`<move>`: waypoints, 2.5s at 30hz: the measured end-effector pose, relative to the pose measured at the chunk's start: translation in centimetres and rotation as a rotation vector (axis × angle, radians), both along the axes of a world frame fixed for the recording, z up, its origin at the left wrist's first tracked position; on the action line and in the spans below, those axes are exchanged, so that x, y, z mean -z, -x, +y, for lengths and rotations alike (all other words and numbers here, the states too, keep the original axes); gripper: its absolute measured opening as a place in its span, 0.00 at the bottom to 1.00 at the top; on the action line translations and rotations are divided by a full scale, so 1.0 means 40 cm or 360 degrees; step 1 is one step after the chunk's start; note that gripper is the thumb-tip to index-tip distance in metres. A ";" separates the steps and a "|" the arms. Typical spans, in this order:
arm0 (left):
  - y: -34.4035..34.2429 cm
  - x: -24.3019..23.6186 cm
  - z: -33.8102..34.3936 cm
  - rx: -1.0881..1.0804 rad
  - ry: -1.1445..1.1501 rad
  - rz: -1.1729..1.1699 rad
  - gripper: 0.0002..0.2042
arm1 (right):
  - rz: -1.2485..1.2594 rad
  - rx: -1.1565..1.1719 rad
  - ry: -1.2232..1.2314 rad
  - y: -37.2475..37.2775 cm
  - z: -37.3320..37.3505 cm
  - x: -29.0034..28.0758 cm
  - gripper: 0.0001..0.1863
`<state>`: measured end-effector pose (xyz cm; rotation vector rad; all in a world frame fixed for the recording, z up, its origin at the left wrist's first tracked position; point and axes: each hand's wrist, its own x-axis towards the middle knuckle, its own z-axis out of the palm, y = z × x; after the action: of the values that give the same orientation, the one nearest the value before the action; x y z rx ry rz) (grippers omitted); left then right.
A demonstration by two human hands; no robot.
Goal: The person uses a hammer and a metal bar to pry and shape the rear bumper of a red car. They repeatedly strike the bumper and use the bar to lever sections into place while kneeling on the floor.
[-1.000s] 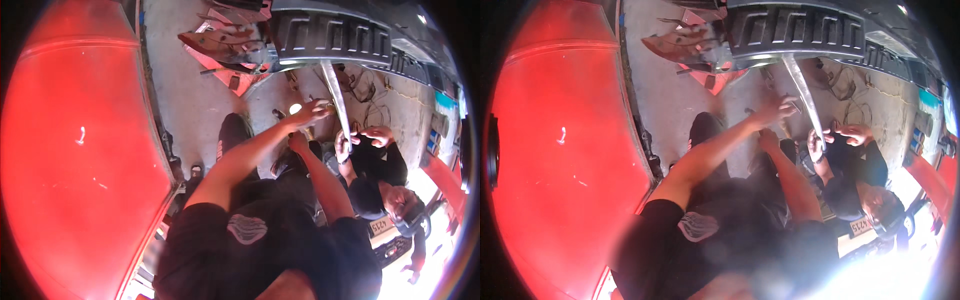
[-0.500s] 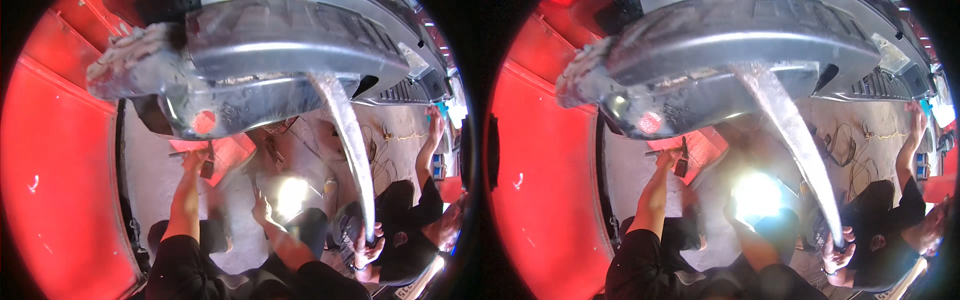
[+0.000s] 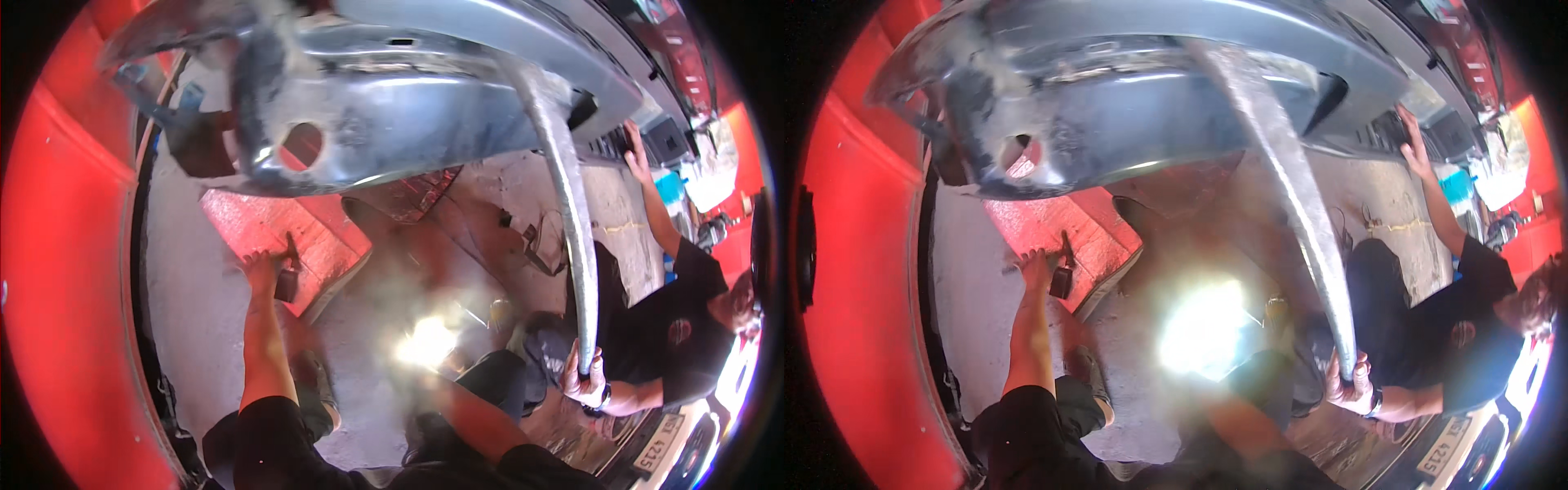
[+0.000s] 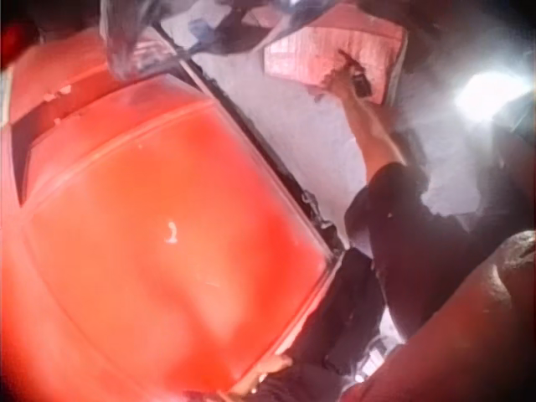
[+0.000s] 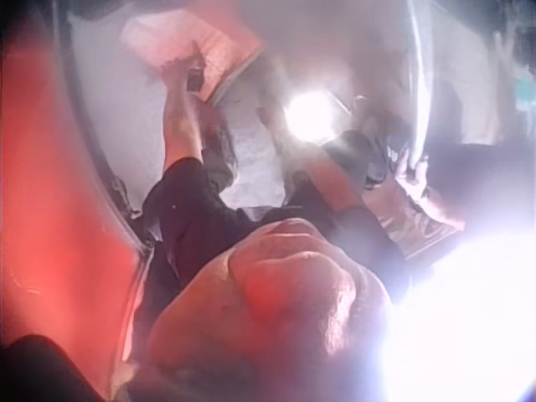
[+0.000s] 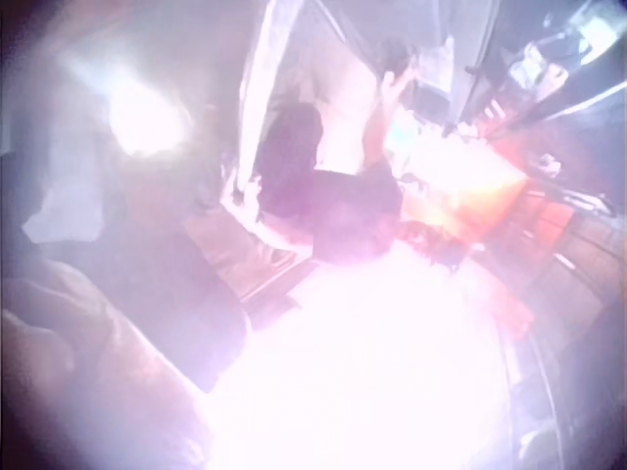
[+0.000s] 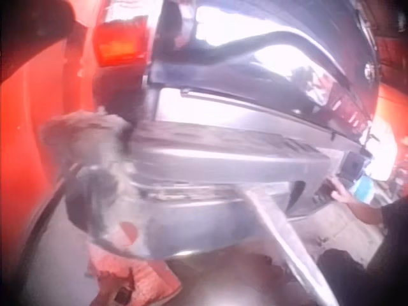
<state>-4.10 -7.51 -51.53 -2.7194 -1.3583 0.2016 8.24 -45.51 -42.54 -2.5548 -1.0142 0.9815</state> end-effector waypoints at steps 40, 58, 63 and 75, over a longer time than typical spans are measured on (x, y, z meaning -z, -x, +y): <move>-0.391 -1.110 -0.903 -0.0140 0.2841 -0.2960 0.22 | -0.0593 0.0386 -0.2082 -0.251 -0.379 -1.049 0.10; -0.177 -1.345 -0.702 0.0133 0.3367 -0.2622 0.11 | -0.1624 -0.0275 -0.1884 -0.300 -0.165 -0.932 0.28; -0.202 -1.381 -0.711 0.0322 0.3637 -0.2602 0.16 | -0.1639 -0.0325 -0.2036 -0.337 -0.178 -0.898 0.28; -0.212 -1.407 -0.723 0.0219 0.3779 -0.2632 0.17 | -0.2149 -0.0586 -0.2034 -0.435 -0.105 -1.022 0.10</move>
<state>4.40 -36.44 4.73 0.4161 -0.0294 0.2770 25.63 -49.73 -1.65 -1.5635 -1.5643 -1.2806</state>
